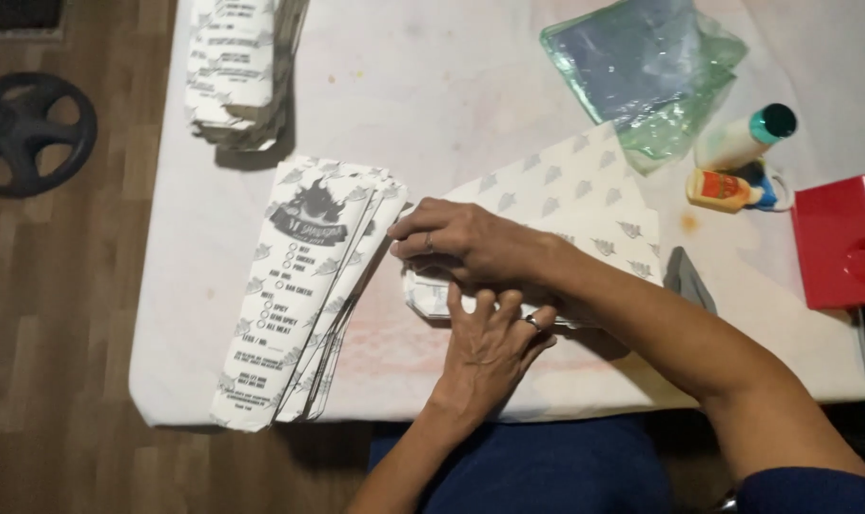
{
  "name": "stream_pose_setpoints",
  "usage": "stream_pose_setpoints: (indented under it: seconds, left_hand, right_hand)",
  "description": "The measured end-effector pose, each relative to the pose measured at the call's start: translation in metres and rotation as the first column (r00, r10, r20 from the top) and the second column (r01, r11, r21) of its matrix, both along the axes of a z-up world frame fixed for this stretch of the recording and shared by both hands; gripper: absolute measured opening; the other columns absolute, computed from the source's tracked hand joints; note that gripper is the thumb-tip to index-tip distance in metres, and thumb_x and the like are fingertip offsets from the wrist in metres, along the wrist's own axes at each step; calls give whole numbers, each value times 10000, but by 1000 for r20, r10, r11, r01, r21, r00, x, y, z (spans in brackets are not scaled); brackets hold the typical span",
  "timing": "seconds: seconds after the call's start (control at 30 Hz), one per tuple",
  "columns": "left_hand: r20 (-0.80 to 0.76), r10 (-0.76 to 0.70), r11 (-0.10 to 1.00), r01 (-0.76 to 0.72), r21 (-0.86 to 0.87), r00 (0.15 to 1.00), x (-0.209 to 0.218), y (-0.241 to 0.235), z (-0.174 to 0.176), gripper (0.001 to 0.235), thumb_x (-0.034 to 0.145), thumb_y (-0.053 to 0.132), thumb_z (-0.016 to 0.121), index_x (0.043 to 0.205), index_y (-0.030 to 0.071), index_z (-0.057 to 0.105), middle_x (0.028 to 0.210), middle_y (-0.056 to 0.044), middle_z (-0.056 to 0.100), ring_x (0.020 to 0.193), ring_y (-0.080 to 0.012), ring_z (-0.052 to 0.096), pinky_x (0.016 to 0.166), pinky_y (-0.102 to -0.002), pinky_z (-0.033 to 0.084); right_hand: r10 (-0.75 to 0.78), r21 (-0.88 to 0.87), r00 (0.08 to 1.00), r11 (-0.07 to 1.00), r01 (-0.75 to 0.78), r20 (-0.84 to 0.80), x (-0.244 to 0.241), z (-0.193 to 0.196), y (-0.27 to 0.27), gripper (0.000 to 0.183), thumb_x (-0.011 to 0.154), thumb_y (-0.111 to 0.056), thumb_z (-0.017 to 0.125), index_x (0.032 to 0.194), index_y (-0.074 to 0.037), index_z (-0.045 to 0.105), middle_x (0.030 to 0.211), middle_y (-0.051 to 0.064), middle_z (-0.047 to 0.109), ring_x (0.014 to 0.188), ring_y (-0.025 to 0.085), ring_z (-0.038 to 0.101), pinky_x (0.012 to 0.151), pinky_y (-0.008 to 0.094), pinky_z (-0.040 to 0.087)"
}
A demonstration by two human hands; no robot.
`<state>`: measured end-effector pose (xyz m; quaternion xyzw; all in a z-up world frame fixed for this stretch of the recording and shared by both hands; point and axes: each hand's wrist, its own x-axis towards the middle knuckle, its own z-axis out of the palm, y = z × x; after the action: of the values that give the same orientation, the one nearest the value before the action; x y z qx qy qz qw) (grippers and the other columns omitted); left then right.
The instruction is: Folding printed paper wrappers and securing them with adhesive tape.
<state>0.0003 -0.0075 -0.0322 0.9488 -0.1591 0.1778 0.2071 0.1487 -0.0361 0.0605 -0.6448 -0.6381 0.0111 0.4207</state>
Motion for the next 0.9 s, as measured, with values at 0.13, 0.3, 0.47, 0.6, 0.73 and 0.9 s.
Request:
stream_pose_setpoints:
  seconds: [0.13, 0.3, 0.47, 0.6, 0.73, 0.9]
  left_hand:
    - [76, 21, 999, -23, 23, 997, 1, 4, 19, 420, 954, 610, 453, 1210, 323, 620, 1071, -135, 571, 1192, -418, 533, 1086, -736, 315]
    - [153, 25, 971, -61, 233, 988, 2, 10, 33, 1029, 738, 922, 677, 1523, 323, 389, 1277, -231, 432, 1175, -414, 472, 1075, -667, 398]
    - [235, -45, 965, -18, 261, 971, 10, 17, 52, 559, 931, 425, 571, 1447, 236, 467, 1133, -232, 554, 964, -388, 536, 957, -577, 457]
    - [161, -159, 868, 60, 494, 974, 23, 19, 51, 436, 954, 166, 594, 1390, 176, 592, 1150, -155, 632, 828, -290, 651, 887, -485, 549]
    - [19, -251, 841, 208, 500, 968, 40, 23, 58, 359, 994, 50, 547, 1346, 93, 601, 1084, -90, 632, 629, -204, 646, 570, -363, 557]
    - [-66, -468, 688, 410, 598, 881, 48, 26, 68, 138, 907, 42, 674, 1037, 38, 720, 1179, -98, 654, 985, -271, 592, 590, -339, 551]
  right_hand:
    - [-123, -46, 992, 992, 121, -39, 1, -2, -87, 181, 1025, -116, 614, 1083, 12, 728, 1098, 212, 713, 971, 418, 690, 848, 507, 575]
    - [-611, -103, 788, 781, 616, 79, -6, -9, -237, 266, 862, 53, 813, 1117, 39, 740, 1230, 218, 724, 1138, 320, 704, 993, 396, 533]
    - [-766, -122, 639, 628, 768, 75, -21, -45, -282, 199, 935, 61, 761, 1130, 31, 742, 1233, 193, 721, 1212, 318, 660, 1098, 403, 518]
    - [-816, -36, 571, 570, 821, 88, -29, -57, -275, 203, 1016, 56, 707, 1219, 53, 705, 1279, 226, 698, 1210, 342, 635, 1058, 420, 517]
    - [-798, -16, 593, 595, 803, 106, -28, -59, -279, 211, 1012, 57, 714, 1222, 49, 697, 1280, 231, 698, 1205, 352, 639, 1066, 432, 514]
    - [-808, -7, 573, 577, 816, 138, -29, -59, -278, 189, 1023, 59, 727, 1212, 60, 724, 1271, 241, 708, 1215, 362, 645, 1105, 434, 503]
